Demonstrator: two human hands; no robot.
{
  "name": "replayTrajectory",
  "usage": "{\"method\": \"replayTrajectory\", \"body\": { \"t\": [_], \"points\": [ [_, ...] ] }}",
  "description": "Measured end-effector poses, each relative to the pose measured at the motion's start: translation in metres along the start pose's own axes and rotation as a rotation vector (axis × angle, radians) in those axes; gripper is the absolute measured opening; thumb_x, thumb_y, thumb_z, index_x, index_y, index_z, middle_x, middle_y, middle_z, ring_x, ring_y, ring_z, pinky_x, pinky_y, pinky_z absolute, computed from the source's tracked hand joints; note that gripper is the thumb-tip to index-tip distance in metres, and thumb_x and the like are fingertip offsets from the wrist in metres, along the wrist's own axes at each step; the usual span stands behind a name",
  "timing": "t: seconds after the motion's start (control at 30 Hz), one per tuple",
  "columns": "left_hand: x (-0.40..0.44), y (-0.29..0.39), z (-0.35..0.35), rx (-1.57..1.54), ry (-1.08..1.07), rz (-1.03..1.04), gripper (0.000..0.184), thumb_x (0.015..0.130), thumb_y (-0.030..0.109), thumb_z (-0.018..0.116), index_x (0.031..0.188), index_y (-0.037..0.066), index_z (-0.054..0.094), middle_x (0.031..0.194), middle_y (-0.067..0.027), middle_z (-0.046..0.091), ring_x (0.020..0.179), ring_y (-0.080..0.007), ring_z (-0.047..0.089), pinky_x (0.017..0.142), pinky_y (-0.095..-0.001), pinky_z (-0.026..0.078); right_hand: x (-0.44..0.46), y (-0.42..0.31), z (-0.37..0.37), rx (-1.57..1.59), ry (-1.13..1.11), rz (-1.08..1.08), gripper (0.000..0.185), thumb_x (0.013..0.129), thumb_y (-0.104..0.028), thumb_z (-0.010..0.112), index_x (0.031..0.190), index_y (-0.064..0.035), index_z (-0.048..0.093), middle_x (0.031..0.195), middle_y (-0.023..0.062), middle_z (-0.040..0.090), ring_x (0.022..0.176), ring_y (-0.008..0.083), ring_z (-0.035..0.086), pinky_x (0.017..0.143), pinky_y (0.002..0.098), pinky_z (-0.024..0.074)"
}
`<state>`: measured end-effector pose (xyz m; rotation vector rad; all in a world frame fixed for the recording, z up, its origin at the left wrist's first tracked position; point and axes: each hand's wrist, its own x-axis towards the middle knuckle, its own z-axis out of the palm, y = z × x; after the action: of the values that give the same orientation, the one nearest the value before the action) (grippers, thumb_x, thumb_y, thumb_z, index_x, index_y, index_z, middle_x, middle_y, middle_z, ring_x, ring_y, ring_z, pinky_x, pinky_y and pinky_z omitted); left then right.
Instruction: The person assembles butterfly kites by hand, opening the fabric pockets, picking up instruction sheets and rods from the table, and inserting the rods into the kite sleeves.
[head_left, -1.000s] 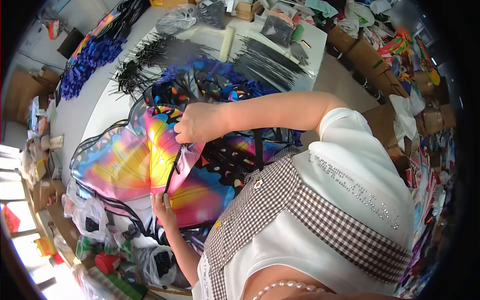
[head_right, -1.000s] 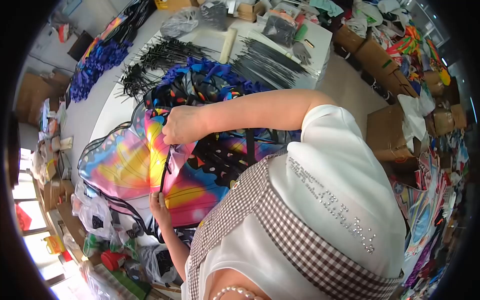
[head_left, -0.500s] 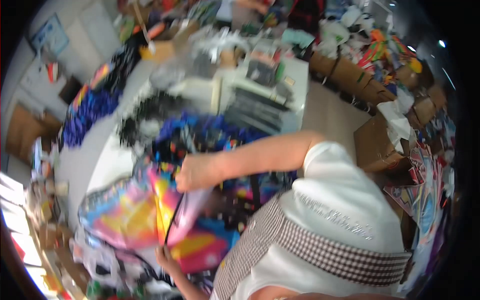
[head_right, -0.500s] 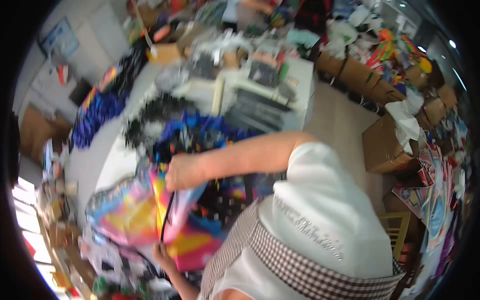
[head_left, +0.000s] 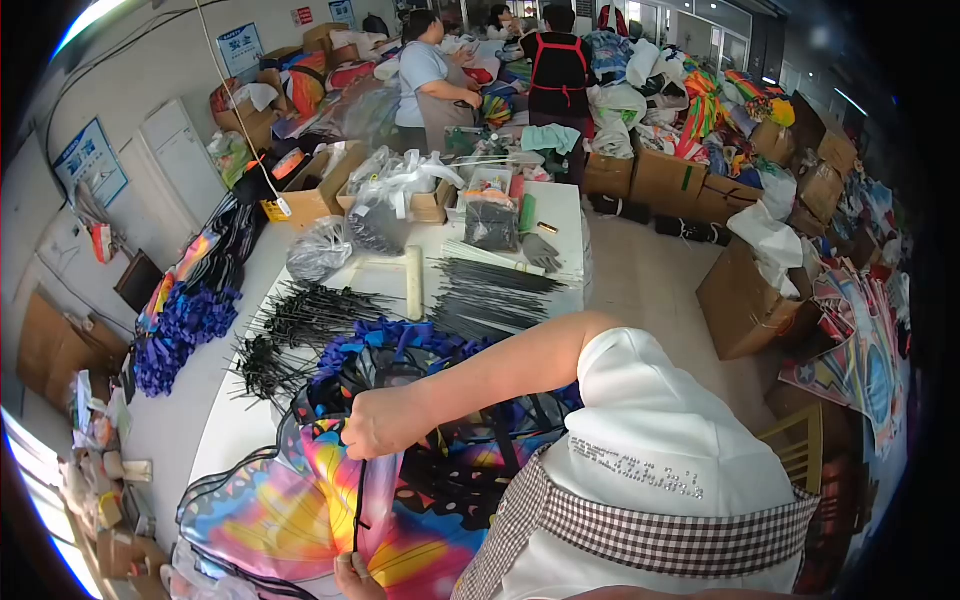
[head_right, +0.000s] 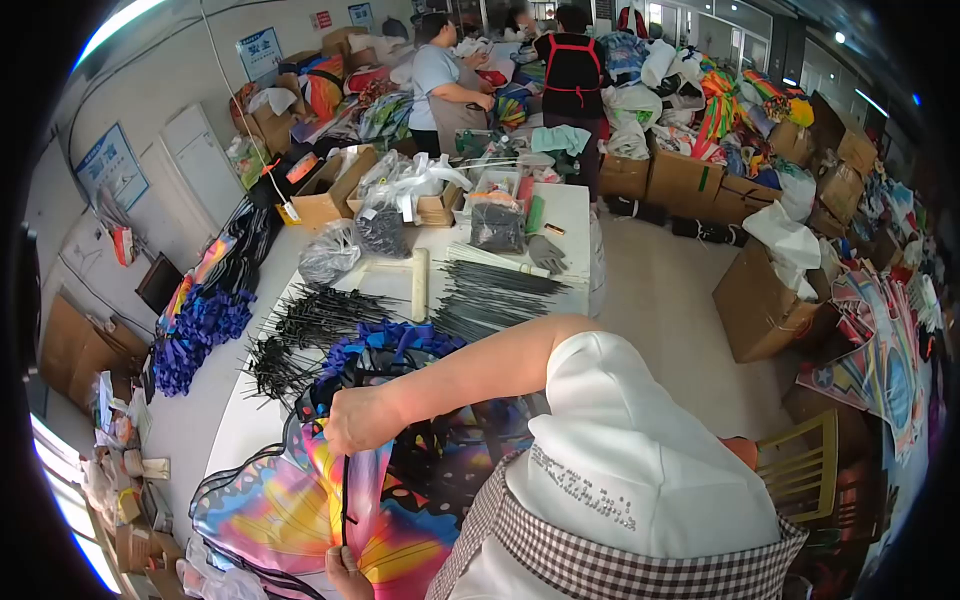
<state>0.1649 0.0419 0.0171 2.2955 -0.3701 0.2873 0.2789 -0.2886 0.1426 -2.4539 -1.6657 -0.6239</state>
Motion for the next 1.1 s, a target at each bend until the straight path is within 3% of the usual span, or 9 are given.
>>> {"method": "replayTrajectory", "body": {
  "t": [0.17, 0.43, 0.53, 0.83, 0.87, 0.93, 0.97, 1.03, 1.1],
  "points": [
    [-0.001, 0.005, 0.009, 0.072, 0.09, 0.069, 0.021, 0.094, 0.016, 0.056, 0.086, -0.003, 0.058, 0.077, -0.0218, 0.054, 0.072, -0.0394, 0.052, 0.067, -0.0457, 0.043, 0.014, -0.03, 0.02, 0.167, -0.241, 0.15, 0.011, 0.074, -0.018, 0.062, 0.076, -0.008, 0.06, 0.069, 0.0094, 0.064, 0.063, 0.028, 0.066, 0.052, 0.0401, 0.0497],
    [-0.011, 0.001, 0.034, 0.089, 0.074, -0.034, 0.015, 0.092, 0.013, 0.057, 0.089, -0.001, 0.06, 0.082, -0.0232, 0.056, 0.078, -0.0409, 0.053, 0.071, -0.0455, 0.044, 0.031, -0.056, 0.075, 0.185, -0.196, 0.135, 0.015, 0.073, -0.022, 0.063, 0.067, -0.0095, 0.069, 0.067, 0.0096, 0.067, 0.067, 0.0298, 0.068, 0.059, 0.0415, 0.0519],
    [-0.013, -0.027, 0.037, 0.112, 0.116, 0.047, 0.011, 0.093, 0.006, 0.052, 0.086, -0.003, 0.055, 0.074, -0.0111, 0.05, 0.07, -0.0207, 0.049, 0.066, -0.0344, 0.042, 0.029, -0.042, 0.072, 0.104, -0.12, 0.042, 0.012, 0.072, -0.02, 0.063, 0.066, -0.0112, 0.068, 0.066, 0.0085, 0.067, 0.067, 0.0285, 0.068, 0.058, 0.0413, 0.0514],
    [0.038, 0.011, 0.021, -0.096, 0.104, 0.004, 0.014, 0.094, 0.008, 0.052, 0.092, -0.003, 0.06, 0.075, -0.0134, 0.055, 0.071, -0.0251, 0.05, 0.068, -0.0371, 0.045, 0.065, -0.043, 0.038, 0.014, -0.085, -0.069, 0.011, 0.074, -0.02, 0.061, 0.068, -0.0117, 0.066, 0.074, 0.0066, 0.069, 0.069, 0.0232, 0.066, 0.063, 0.0381, 0.0467],
    [0.048, -0.006, 0.019, -0.12, 0.054, -0.087, 0.016, 0.094, 0.009, 0.051, 0.092, -0.003, 0.06, 0.077, -0.0138, 0.056, 0.072, -0.0249, 0.051, 0.069, -0.0375, 0.045, 0.069, -0.045, 0.023, -0.01, 0.132, -0.085, 0.011, 0.075, -0.02, 0.061, 0.07, -0.011, 0.064, 0.077, 0.0056, 0.068, 0.07, 0.0222, 0.065, 0.064, 0.0378, 0.0458],
    [0.072, -0.03, -0.023, 0.008, 0.212, -0.011, 0.026, 0.099, 0.017, 0.048, 0.107, -0.005, 0.062, 0.095, -0.013, 0.064, 0.087, -0.022, 0.058, 0.082, -0.0354, 0.047, 0.064, -0.045, 0.0, -0.077, 0.556, -0.113, 0.011, 0.077, -0.021, 0.061, 0.075, -0.0096, 0.061, 0.083, 0.0037, 0.067, 0.072, 0.0202, 0.062, 0.066, 0.0371, 0.044],
    [0.086, -0.028, -0.038, -0.096, 0.394, -0.149, 0.035, 0.101, 0.021, 0.044, 0.118, -0.006, 0.059, 0.113, -0.0176, 0.064, 0.095, -0.0254, 0.061, 0.088, -0.0352, 0.048, 0.054, -0.048, -0.001, -0.087, 0.549, -0.111, 0.011, 0.077, -0.021, 0.061, 0.075, -0.0096, 0.061, 0.083, 0.0037, 0.067, 0.072, 0.0202, 0.062, 0.066, 0.0371, 0.044],
    [0.095, -0.182, -0.088, 0.171, 0.38, -0.071, 0.039, 0.102, 0.022, 0.04, 0.124, -0.006, 0.054, 0.131, -0.0183, 0.056, 0.107, -0.0278, 0.06, 0.097, -0.0343, 0.045, 0.033, -0.055, -0.002, 0.197, 0.392, -0.062, 0.012, 0.08, -0.02, 0.06, 0.083, -0.0092, 0.057, 0.085, 0.0005, 0.06, 0.073, 0.0204, 0.059, 0.066, 0.0368, 0.043],
    [0.086, -0.02, -0.003, 0.322, 0.371, -0.245, 0.046, 0.097, 0.031, 0.046, 0.131, 0.001, 0.047, 0.135, -0.0177, 0.053, 0.113, -0.0292, 0.055, 0.099, -0.0402, 0.041, 0.018, -0.045, -0.016, 0.228, 0.359, -0.019, 0.012, 0.082, -0.019, 0.06, 0.089, -0.0092, 0.058, 0.085, 0.0011, 0.059, 0.074, 0.0199, 0.059, 0.066, 0.0365, 0.0425]
  ]
}}
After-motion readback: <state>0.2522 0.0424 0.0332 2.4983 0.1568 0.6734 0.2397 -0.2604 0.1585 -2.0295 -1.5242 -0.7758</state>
